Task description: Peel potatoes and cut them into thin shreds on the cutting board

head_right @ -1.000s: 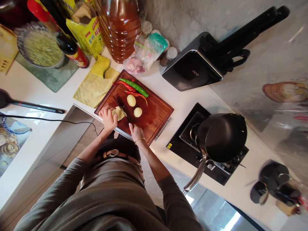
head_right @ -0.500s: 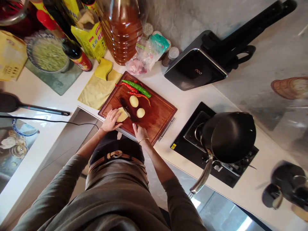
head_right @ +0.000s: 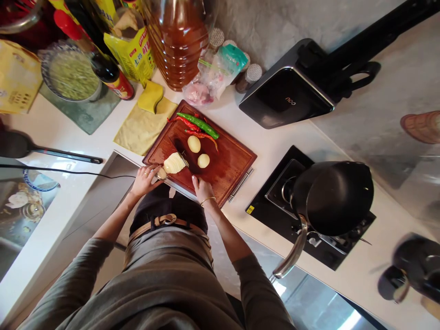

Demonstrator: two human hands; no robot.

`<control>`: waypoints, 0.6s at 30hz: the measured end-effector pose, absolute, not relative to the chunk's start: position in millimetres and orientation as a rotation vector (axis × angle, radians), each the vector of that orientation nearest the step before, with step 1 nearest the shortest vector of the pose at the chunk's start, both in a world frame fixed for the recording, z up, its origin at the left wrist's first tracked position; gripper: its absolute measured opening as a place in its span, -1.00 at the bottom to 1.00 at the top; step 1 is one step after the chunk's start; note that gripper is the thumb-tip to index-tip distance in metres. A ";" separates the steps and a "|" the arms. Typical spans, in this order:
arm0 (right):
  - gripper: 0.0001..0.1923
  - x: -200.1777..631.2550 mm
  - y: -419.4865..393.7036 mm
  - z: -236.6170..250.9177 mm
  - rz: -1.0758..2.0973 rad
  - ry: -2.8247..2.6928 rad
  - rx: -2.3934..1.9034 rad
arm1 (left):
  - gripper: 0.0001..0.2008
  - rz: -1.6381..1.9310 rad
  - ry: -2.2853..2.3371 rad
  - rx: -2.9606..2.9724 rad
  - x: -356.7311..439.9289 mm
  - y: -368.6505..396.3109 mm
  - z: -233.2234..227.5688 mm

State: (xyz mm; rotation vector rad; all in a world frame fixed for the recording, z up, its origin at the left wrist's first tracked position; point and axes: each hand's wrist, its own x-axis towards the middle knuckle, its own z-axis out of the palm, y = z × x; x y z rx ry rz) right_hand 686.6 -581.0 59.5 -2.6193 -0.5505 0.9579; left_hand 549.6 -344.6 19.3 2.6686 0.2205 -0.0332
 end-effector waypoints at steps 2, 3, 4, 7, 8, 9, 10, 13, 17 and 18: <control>-0.41 686.4 -580.9 59.4 0.962 -0.555 -2.623 | -0.59 -0.034 0.128 2.663 551.1 -344.2 18.9; -0.41 686.3 -580.9 59.4 0.960 -0.559 -2.624 | -0.64 -0.028 0.081 2.648 552.0 -343.4 19.4; -0.41 686.2 -580.9 59.4 0.956 -0.559 -2.625 | -0.66 -0.020 0.042 2.626 552.7 -342.4 20.3; -0.41 685.9 -580.6 59.7 0.932 -0.558 -2.625 | -0.67 0.054 0.063 2.570 554.0 -339.0 24.8; -0.40 685.9 -580.5 60.0 0.928 -0.559 -2.622 | -0.66 0.094 0.109 2.565 554.8 -338.4 25.9; -0.40 685.8 -580.4 60.3 0.928 -0.559 -2.617 | -0.65 0.132 0.160 2.566 556.1 -338.5 26.4; -0.41 685.8 -580.4 60.6 0.929 -0.560 -2.614 | -0.65 0.160 0.198 2.570 558.0 -339.1 25.9; -0.41 685.9 -580.4 61.3 0.936 -0.559 -2.615 | -0.64 0.138 0.149 2.569 564.3 -344.8 18.8; -0.41 685.9 -581.4 60.2 0.918 -0.577 -2.611 | -0.57 0.068 0.002 2.534 562.7 -356.3 6.6; -0.41 685.9 -581.7 59.6 0.914 -0.581 -2.611 | -0.55 0.061 0.003 2.541 559.8 -359.2 5.0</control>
